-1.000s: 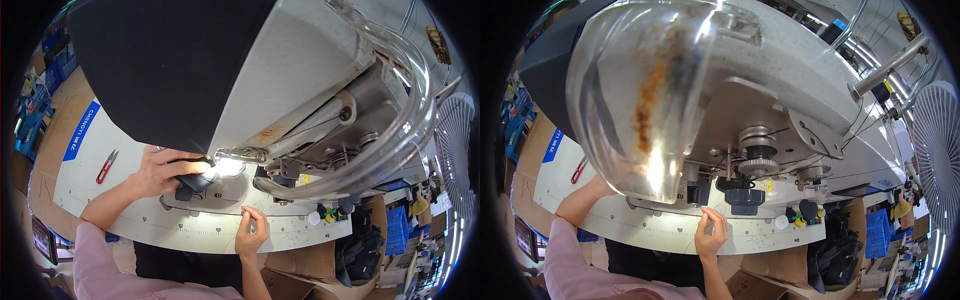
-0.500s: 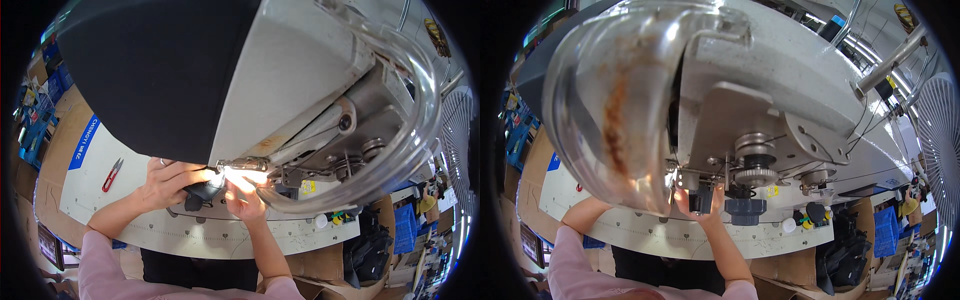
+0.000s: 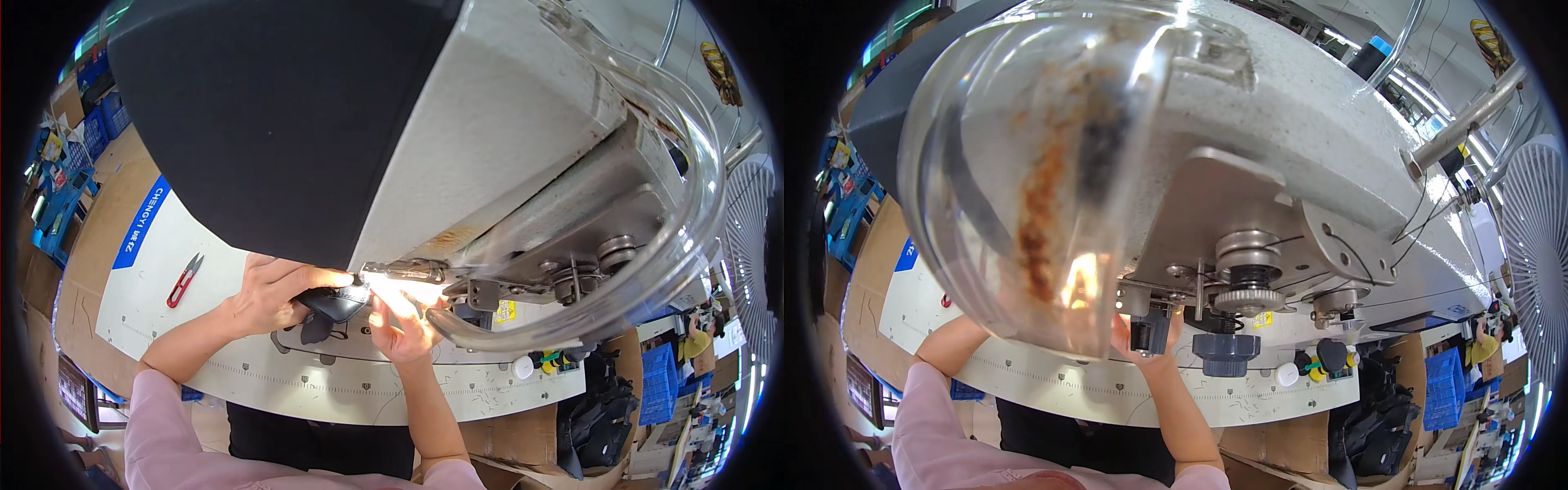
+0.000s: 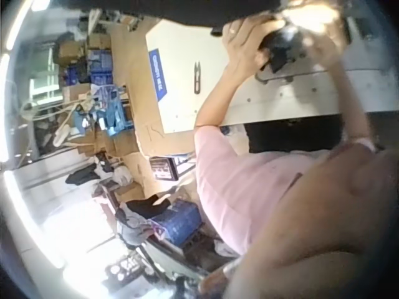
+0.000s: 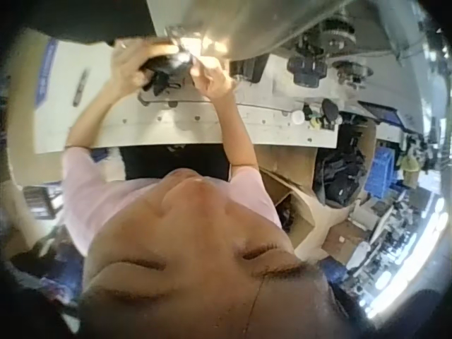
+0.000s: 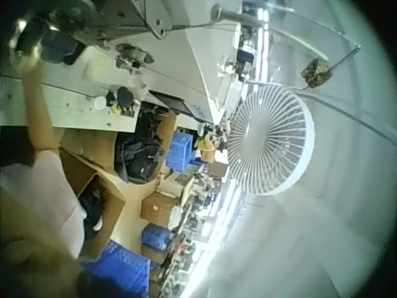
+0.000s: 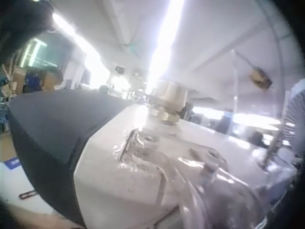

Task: The person stitches black leather footwear components using a sewing machine, threads and replaces a bobbin, sews more sections of the pieces, and trims threads using thread snips.

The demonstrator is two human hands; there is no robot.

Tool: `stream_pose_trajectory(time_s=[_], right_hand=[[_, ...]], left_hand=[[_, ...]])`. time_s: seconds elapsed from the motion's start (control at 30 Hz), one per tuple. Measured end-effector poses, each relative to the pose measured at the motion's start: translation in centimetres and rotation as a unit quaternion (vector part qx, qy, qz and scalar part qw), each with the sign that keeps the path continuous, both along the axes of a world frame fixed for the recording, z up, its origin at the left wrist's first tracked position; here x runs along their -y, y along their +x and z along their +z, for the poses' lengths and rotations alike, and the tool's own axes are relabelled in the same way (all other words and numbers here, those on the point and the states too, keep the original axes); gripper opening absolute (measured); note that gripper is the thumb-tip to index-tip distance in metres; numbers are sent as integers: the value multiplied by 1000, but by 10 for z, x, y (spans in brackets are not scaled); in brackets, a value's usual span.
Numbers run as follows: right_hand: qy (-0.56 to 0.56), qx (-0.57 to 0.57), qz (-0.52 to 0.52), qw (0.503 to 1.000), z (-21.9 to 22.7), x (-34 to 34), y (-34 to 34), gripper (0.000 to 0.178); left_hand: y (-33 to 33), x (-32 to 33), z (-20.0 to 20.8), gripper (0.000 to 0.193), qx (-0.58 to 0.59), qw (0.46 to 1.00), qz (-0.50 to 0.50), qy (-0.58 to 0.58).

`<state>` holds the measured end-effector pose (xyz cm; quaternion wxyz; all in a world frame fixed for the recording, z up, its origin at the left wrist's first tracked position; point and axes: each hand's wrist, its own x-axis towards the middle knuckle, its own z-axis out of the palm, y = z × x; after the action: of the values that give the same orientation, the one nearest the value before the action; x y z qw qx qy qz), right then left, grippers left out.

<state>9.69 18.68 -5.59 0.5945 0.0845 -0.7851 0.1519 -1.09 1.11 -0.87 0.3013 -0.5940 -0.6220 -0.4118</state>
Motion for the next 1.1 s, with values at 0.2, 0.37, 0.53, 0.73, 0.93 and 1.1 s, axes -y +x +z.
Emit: stream_pose_trajectory(time_s=[0.2, 0.37, 0.53, 0.73, 0.93, 1.1], right_hand=[[-77, 40, 61, 994, -12, -4, 1, 27], [2, 35, 4, 999, 2, 1, 3, 20], [-20, 21, 5, 1000, 5, 3, 2, 20], [-31, 30, 38, 998, -10, -4, 0, 28], [-51, 55, 88, 993, -10, -4, 2, 39], [-95, 18, 105, 990, -2, 3, -2, 21]], left_hand=[[1, -5, 0, 50, -6, 1000, 10, 19], [-3, 0, -4, 52, 18, 1000, 5, -5], [-4, 1, -5, 54, 47, 999, -7, -19], [-5, 0, -2, 53, 37, 999, -4, -7], [1, -4, -2, 48, 12, 999, 26, 18], [5, -4, -3, 44, 39, 999, 31, 2]])
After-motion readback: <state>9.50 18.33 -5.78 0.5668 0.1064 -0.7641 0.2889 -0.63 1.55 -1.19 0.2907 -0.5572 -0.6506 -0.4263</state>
